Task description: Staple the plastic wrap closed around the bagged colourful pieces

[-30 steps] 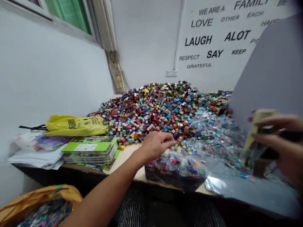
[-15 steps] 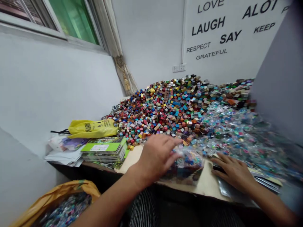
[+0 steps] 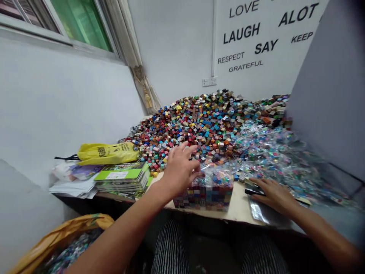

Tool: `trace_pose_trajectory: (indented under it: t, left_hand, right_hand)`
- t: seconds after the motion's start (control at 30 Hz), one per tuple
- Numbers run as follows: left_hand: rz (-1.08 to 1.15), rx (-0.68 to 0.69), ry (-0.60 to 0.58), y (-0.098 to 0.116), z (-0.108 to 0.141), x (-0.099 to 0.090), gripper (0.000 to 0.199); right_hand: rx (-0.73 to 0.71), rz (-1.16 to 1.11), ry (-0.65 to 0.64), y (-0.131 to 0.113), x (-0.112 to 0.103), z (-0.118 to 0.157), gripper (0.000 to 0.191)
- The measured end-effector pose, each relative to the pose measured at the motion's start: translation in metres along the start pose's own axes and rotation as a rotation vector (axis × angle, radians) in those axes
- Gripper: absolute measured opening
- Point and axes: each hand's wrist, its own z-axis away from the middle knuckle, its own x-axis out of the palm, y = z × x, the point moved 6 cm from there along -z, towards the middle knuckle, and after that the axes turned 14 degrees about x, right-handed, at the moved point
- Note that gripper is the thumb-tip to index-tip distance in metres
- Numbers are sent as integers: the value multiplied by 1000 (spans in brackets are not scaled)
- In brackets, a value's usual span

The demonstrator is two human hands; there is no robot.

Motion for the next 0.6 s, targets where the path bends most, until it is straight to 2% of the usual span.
trace_pose_trajectory:
  t: [0.1, 0.17, 0.2, 0.27, 0.33, 0.37, 0.43, 0.5, 0.53, 0.6]
  left_hand:
    - [138, -36, -158, -11, -7, 12, 22]
    - [228, -73, -229, -17, -10, 19, 20]
    - [238, -95, -230, -19, -11, 20, 18]
    - [190, -115, -172, -23, -13, 16, 15]
    - [116, -103, -89, -25, -14, 7, 15]
    - [93, -101, -55, -27, -14, 2, 16]
    - [79, -97, -4, -35, -15, -6, 19]
    - [88, -73, -12, -43, -19, -7, 19]
    - [88, -60, -46, -47, -21, -3, 19]
    - [65, -57, -140, -58, -24, 8, 19]
  right_hand:
    - [-13, -59, 67, 0, -28, -1, 53]
    - [48, -180, 157, 7, -58, 5, 59]
    - [120, -323, 202, 15, -76, 11, 63]
    - [308, -768, 276, 34, -108, 29, 68]
    - [467, -1247, 316, 47, -129, 51, 63]
    - [520, -1406, 328, 50, -136, 61, 57]
    - [605, -1549, 338, 52, -144, 78, 41]
    - [719, -1559, 296, 58, -138, 91, 31]
    - [771, -1547, 271, 63, -131, 97, 33]
    - [815, -1514, 193, 74, -111, 105, 48]
